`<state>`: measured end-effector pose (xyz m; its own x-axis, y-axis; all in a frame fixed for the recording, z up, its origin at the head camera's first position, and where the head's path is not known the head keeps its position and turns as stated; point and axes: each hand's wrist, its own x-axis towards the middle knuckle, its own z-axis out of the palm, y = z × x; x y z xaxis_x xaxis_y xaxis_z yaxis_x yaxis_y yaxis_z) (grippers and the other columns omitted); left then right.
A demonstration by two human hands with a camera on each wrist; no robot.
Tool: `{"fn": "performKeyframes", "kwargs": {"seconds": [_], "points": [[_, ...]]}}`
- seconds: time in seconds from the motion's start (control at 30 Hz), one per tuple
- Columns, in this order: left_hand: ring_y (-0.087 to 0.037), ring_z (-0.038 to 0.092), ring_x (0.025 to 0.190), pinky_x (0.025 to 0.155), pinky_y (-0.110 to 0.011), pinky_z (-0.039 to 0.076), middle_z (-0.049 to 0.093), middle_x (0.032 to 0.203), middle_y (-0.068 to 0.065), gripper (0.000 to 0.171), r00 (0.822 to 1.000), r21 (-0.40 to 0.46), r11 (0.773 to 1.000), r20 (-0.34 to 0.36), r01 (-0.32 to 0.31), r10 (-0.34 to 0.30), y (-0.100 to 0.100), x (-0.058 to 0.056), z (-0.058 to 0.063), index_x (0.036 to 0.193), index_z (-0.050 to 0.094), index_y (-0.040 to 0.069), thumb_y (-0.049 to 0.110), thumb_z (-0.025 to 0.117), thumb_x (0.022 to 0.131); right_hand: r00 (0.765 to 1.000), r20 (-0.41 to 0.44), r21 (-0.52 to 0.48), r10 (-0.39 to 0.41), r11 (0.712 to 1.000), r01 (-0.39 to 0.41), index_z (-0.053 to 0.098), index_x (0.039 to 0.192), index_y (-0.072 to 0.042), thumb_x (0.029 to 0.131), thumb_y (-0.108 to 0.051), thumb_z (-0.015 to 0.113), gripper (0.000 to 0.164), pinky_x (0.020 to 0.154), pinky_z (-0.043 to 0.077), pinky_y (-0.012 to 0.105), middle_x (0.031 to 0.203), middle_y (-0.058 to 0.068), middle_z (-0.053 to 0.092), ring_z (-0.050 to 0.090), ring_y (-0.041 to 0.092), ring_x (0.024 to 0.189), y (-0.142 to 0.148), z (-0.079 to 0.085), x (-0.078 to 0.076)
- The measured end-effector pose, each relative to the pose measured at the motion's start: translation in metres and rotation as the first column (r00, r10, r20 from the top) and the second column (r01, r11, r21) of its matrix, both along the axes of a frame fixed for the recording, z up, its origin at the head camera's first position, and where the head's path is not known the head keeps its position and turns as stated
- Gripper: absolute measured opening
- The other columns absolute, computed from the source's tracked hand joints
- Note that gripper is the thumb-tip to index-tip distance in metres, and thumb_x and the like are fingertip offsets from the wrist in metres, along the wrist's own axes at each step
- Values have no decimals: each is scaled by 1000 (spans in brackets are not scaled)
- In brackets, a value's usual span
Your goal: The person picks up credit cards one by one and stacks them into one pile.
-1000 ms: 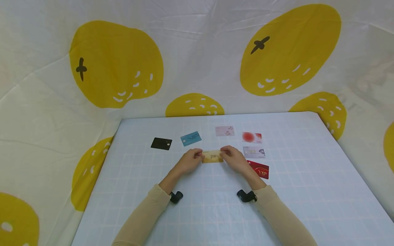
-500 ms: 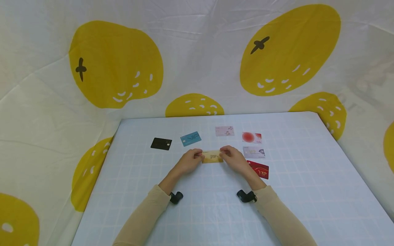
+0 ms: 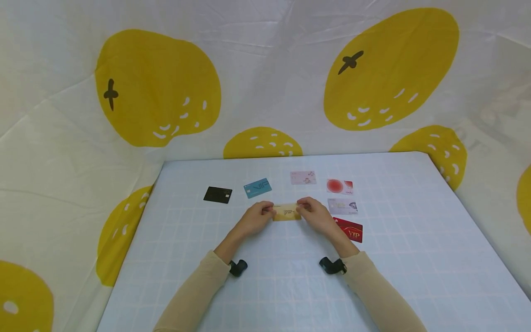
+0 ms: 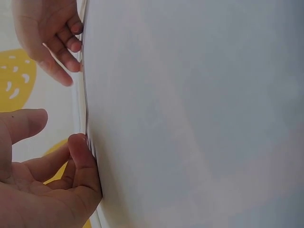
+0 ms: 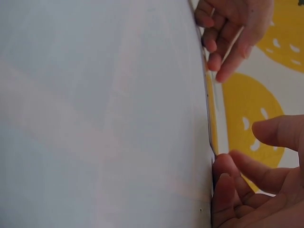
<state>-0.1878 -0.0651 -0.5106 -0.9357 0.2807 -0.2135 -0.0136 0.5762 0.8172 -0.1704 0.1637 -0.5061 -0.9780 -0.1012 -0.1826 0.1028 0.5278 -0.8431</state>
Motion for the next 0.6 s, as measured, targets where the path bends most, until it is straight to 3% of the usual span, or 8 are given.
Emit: {"fn": "performKeyframes", "kwargs": {"seconds": [0.3, 0.6], "points": [[-23, 59, 110, 97, -42, 49, 64, 117, -4, 40, 1000, 3, 1000, -19, -21, 21, -12, 2, 6, 134, 60, 7, 27, 61, 100, 999, -3, 20, 38, 999, -38, 60, 129, -9, 101, -29, 59, 34, 83, 51, 38, 117, 9, 61, 55, 26, 101, -4, 2, -6], [-25, 62, 112, 98, -43, 48, 65, 113, -5, 38, 994, 41, 995, -62, -92, 95, -45, -1, 17, 134, 61, 6, 23, 61, 100, 996, -26, -3, 80, 997, -81, 59, 130, -8, 101, -29, 59, 36, 85, 52, 37, 117, 9, 61, 57, 27, 103, -18, 14, -15]]}}
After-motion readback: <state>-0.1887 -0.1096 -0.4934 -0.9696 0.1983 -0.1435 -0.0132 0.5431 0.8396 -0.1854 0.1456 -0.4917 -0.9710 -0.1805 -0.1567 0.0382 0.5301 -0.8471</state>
